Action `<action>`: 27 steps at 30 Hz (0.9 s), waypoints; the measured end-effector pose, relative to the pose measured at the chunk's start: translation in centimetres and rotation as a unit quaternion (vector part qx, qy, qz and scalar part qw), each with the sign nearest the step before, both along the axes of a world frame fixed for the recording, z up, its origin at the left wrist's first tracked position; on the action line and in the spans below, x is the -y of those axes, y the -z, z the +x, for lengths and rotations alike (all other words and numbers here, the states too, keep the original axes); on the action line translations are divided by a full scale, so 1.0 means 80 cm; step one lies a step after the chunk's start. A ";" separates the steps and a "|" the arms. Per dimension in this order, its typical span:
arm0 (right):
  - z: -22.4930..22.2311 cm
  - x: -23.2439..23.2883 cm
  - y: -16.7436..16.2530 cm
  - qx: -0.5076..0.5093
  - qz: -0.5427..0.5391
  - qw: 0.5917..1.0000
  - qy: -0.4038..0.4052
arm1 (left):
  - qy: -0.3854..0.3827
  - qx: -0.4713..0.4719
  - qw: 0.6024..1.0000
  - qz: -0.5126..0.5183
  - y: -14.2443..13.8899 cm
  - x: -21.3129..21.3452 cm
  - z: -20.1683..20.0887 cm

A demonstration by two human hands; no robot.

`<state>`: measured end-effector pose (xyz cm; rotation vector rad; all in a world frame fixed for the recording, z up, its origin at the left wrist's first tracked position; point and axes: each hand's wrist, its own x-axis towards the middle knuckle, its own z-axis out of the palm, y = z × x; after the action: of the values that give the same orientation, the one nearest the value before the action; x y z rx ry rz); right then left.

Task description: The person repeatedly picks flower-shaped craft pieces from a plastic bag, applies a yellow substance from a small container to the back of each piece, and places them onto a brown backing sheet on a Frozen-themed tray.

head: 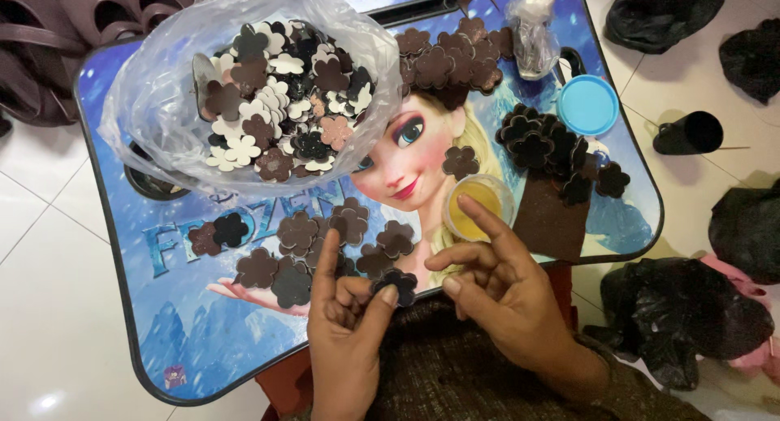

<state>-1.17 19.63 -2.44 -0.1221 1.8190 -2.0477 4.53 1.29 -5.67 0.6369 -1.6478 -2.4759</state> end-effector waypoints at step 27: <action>0.004 -0.003 -0.003 0.064 0.014 0.998 -0.021 | 0.010 -0.001 1.000 0.001 0.014 -0.033 -0.003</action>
<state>-0.86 19.89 -2.19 -0.0211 1.7508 -1.9536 4.32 3.91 -6.81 0.6212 -1.6590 -2.4904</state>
